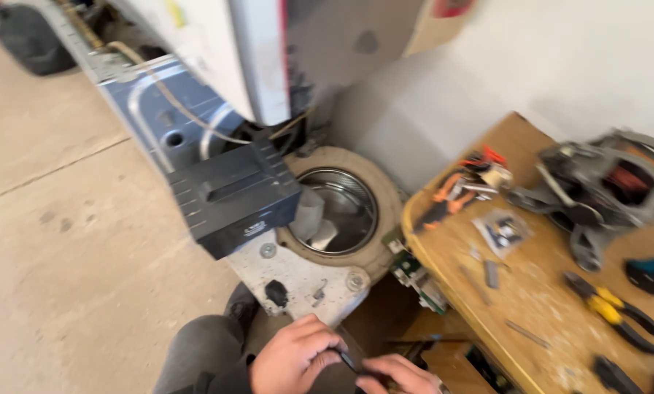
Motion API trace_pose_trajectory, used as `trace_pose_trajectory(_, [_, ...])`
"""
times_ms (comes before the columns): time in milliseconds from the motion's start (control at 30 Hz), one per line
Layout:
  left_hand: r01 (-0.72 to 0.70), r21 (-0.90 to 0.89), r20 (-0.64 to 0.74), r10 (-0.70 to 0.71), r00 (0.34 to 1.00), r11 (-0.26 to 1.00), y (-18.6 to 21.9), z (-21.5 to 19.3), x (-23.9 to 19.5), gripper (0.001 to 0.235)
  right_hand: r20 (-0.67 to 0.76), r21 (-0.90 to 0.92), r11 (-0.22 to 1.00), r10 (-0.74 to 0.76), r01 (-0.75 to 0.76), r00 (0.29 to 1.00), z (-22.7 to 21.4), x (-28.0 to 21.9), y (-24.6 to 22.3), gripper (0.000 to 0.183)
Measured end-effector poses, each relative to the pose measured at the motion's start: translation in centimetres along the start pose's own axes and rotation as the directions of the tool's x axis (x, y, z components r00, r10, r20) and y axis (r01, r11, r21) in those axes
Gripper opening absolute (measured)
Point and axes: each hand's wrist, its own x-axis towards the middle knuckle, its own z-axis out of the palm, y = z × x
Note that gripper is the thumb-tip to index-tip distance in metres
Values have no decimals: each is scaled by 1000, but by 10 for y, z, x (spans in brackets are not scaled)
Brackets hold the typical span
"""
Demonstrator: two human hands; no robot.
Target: The person is working on the bottom of a washing machine, repeatedly using a tool to tighten or loosen a bolt on the white base. They frequently move between the machine and a nearby workbench to handle small parts and tools.
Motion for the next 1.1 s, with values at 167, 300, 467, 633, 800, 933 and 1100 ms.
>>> trace_pose_trajectory(167, [128, 126, -14, -127, 992, 984, -91, -21, -26, 12, 84, 67, 996, 50, -56, 995, 90, 105, 7, 22])
trace_pose_trajectory(300, [235, 141, 13, -239, 971, 962, -167, -22, -45, 13, 240, 167, 881, 399, -442, 885, 154, 127, 49, 19])
trace_pose_trajectory(467, [394, 245, -157, -365, 918, 886, -238, -22, -70, 23, 266, 51, 877, 450, -479, 853, 204, 148, 87, 17])
trace_pose_trajectory(633, [556, 393, -205, -520, 829, 732, -271, -22, -78, 27, 242, -170, 940, 331, -296, 912, 238, 160, 107, 19])
trace_pose_trajectory(800, [565, 446, -142, -568, 811, 694, -269, -23, -73, 31, 264, -283, 958, 131, -53, 956, 262, 155, 122, 17])
trace_pose_trajectory(933, [589, 424, -175, -576, 799, 688, -283, -14, -79, 32, 287, -349, 937, 139, -32, 948, 270, 153, 129, 16])
trace_pose_trajectory(1100, [694, 413, -199, -686, 700, 589, -268, -21, -72, 36, 267, -400, 916, 129, -12, 955, 281, 161, 123, 18])
